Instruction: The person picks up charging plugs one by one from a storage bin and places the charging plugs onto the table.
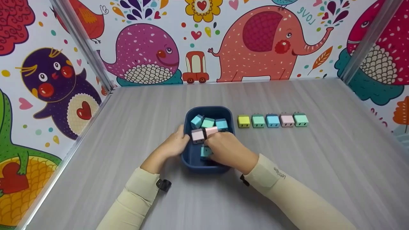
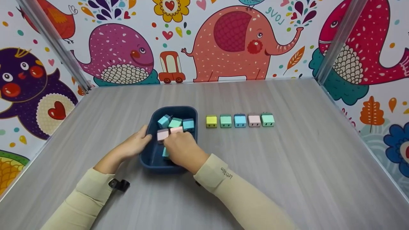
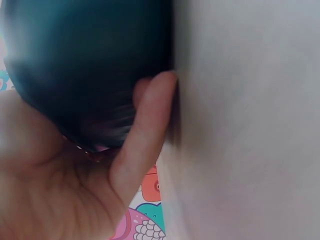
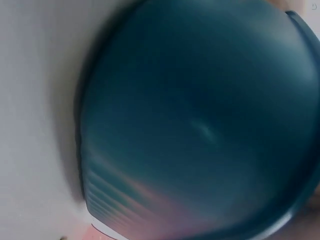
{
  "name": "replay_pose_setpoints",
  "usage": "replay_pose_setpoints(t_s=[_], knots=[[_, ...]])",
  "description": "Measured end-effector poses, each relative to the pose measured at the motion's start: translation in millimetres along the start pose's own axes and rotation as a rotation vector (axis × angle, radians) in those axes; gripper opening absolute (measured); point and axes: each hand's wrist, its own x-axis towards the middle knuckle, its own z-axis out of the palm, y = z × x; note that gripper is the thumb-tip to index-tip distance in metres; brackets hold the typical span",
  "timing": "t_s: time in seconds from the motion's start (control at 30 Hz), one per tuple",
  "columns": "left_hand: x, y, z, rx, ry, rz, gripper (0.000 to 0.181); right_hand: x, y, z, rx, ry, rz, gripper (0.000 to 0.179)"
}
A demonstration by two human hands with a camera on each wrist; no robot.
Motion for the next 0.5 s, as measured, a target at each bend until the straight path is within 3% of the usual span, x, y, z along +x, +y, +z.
replay_pose_setpoints(t_s=[0.13, 0.5], knots=[[0.2, -0.4, 0.3, 0.003, 0.006, 0.002, 0.053, 0.3, 1.7, -1.3, 0.01, -0.018, 0.008, 0.016], [0.5, 0.0, -0.4, 0.006, 0.003, -0.004, 0.051, 1.0, 0.5, 1.7, 0.018, -0.031, -0.025, 0.027]])
